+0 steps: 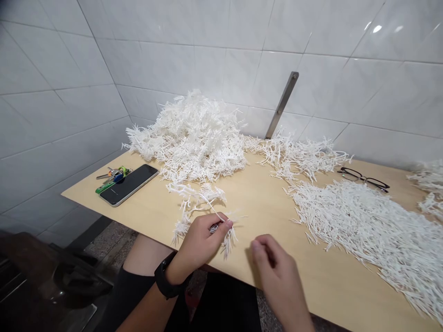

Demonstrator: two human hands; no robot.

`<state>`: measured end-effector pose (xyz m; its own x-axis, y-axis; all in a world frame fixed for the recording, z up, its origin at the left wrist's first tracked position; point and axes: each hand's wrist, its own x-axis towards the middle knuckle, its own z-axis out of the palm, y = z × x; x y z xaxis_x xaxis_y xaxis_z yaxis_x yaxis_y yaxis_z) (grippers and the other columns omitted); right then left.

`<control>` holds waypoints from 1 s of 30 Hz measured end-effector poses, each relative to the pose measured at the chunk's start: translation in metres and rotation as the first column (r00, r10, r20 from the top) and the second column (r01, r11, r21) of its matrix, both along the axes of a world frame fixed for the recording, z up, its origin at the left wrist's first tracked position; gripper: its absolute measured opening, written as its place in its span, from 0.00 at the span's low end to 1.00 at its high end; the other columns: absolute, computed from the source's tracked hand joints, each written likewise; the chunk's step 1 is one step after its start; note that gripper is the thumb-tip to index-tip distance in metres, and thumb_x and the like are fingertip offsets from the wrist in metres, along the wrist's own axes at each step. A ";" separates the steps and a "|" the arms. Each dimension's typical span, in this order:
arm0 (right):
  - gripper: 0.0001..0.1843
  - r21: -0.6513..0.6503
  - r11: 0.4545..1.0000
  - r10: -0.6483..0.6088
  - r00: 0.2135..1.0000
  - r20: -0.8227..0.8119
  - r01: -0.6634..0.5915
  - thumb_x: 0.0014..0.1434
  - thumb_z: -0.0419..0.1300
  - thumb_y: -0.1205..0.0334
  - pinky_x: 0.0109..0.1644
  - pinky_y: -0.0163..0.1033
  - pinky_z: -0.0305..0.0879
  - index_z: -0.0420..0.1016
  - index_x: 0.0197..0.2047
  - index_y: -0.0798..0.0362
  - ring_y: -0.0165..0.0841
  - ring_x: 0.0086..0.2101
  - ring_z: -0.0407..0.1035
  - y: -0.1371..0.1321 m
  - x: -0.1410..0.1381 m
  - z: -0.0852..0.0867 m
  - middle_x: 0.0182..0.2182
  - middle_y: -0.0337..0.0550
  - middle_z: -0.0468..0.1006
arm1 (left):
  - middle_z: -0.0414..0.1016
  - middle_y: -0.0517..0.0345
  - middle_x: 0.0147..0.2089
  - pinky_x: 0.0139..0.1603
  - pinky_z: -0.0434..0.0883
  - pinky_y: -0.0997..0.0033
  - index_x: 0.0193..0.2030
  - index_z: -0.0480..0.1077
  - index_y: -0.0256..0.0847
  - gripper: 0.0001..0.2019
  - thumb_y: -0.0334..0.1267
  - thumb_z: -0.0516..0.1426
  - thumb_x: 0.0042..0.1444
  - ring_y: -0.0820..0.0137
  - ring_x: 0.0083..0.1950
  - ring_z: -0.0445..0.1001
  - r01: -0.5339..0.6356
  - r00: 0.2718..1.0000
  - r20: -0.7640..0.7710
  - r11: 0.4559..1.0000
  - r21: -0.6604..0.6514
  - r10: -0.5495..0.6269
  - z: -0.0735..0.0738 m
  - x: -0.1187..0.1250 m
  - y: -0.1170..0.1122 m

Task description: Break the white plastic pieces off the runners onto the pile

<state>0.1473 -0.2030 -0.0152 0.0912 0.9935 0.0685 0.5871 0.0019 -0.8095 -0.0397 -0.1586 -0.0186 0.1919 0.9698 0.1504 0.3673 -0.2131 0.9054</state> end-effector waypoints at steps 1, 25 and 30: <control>0.21 -0.014 0.997 0.075 0.997 -0.023 -0.075 0.64 0.52 0.43 0.27 0.34 0.60 0.68 0.28 0.51 0.32 0.24 0.63 0.000 -0.010 -0.001 0.21 0.36 0.67 | 0.73 0.62 0.29 0.37 0.61 0.74 0.29 0.71 0.40 0.15 0.44 0.53 0.65 0.71 0.34 0.70 0.021 1.000 -0.017 1.000 0.010 -0.020 0.001 0.000 0.000; 0.27 0.046 0.999 -0.008 0.992 0.125 0.002 0.65 0.50 0.43 0.23 0.33 0.54 0.59 0.19 0.50 0.30 0.20 0.58 -0.011 -0.024 -0.013 0.16 0.35 0.60 | 0.71 0.62 0.27 0.36 0.61 0.73 0.29 0.70 0.40 0.16 0.44 0.51 0.65 0.72 0.32 0.68 -0.015 0.999 0.037 1.000 0.023 0.014 -0.001 0.000 0.000; 0.25 0.066 0.988 0.125 0.978 0.165 -0.138 0.66 0.51 0.47 0.25 0.33 0.52 0.58 0.21 0.51 0.28 0.20 0.56 -0.008 -0.044 -0.016 0.17 0.33 0.60 | 0.71 0.61 0.27 0.35 0.61 0.73 0.28 0.70 0.40 0.16 0.43 0.52 0.65 0.72 0.32 0.68 0.015 1.000 -0.025 0.999 0.031 -0.014 0.002 -0.002 -0.001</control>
<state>0.1036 -0.2112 -0.0316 -0.0581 0.9872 0.1483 0.6991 0.1463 -0.6999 -0.0414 -0.1593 -0.0169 0.2100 0.9619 0.1750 0.3863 -0.2461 0.8889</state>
